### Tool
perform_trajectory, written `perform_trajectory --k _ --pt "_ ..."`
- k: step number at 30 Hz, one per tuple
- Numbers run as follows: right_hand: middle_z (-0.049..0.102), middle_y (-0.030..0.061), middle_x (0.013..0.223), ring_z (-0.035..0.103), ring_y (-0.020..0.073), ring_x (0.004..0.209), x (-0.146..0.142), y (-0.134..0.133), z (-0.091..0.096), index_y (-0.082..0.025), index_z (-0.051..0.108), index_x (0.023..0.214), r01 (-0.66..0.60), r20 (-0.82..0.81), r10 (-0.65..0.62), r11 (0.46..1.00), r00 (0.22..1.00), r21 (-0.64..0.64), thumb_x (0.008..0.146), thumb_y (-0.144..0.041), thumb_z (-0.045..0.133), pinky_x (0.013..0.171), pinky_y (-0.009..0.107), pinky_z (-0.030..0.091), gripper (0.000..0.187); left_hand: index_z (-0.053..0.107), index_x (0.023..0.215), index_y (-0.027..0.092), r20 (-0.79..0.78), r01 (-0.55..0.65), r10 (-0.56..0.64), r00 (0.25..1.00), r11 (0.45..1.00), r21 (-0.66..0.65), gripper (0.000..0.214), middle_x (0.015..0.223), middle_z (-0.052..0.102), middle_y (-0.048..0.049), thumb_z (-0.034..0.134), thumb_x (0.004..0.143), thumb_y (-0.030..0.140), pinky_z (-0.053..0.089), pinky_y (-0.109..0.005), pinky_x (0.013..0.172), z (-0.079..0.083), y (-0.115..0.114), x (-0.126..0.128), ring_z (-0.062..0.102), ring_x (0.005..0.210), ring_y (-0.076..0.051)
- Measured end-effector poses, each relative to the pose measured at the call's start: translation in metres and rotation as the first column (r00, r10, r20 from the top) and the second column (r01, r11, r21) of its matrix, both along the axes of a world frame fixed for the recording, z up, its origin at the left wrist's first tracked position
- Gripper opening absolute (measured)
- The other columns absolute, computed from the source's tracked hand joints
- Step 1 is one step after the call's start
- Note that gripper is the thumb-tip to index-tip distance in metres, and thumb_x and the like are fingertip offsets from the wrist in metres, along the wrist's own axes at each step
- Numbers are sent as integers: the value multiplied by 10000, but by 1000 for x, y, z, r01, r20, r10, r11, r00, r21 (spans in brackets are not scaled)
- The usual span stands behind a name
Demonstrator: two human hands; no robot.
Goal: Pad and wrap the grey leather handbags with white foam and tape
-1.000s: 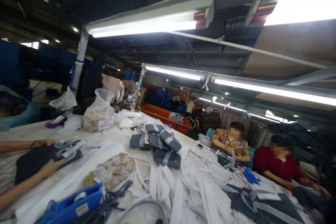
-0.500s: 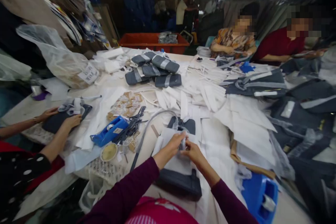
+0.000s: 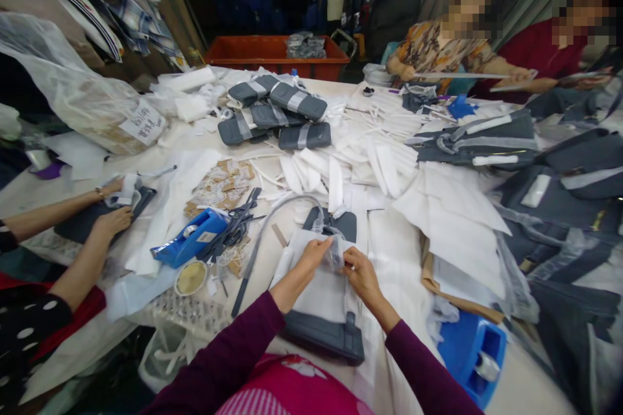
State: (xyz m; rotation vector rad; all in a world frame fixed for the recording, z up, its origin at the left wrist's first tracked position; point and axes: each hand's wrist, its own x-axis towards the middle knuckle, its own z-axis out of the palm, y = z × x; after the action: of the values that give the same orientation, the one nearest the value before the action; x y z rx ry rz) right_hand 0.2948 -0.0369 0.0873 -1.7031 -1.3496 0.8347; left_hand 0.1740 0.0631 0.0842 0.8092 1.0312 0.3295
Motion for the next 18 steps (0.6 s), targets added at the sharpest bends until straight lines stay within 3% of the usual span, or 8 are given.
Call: perform_trajectory --k 6,11,14,16,18 --pt "536 31 820 535 181 820 2 -3 -7 -203 638 707 -48 19 46 996 999 80 718 -80 490 745 285 415 193 624 767 95 70 130 -121 990 981 -141 392 621 593 -25 756 678 454 420 -262 549 0 9 0 515 527 -116" --pt "601 57 977 562 192 962 7 -14 -6 -202 682 845 -48 -87 53 997 995 66 735 -105 489 878 320 426 243 599 663 102 75 139 -131 989 984 -114 311 530 526 17 798 640 340 326 -226 508 -4 8 -8 443 499 -82" --pt "600 95 1081 555 211 1030 10 -33 -1 -170 659 944 199 -108 -202 979 973 -33 764 -186 505 920 351 417 238 623 702 99 64 127 -122 990 990 -69 294 567 562 8 797 637 325 297 -218 509 -9 0 -17 431 504 -69" --pt "611 109 1022 586 213 906 8 -49 2 -142 606 1005 368 -94 -385 916 918 -159 772 -278 544 834 360 449 277 634 725 97 54 126 -124 991 991 -42 302 597 592 -4 793 631 336 265 -215 494 -14 -8 -22 401 485 -56" --pt "624 86 900 594 198 749 2 -62 4 -124 547 1056 398 -127 -458 855 880 -332 728 -370 623 718 343 462 417 627 731 103 49 124 -123 991 992 -19 308 608 606 -10 780 635 352 234 -214 477 -17 -18 -23 372 464 -47"
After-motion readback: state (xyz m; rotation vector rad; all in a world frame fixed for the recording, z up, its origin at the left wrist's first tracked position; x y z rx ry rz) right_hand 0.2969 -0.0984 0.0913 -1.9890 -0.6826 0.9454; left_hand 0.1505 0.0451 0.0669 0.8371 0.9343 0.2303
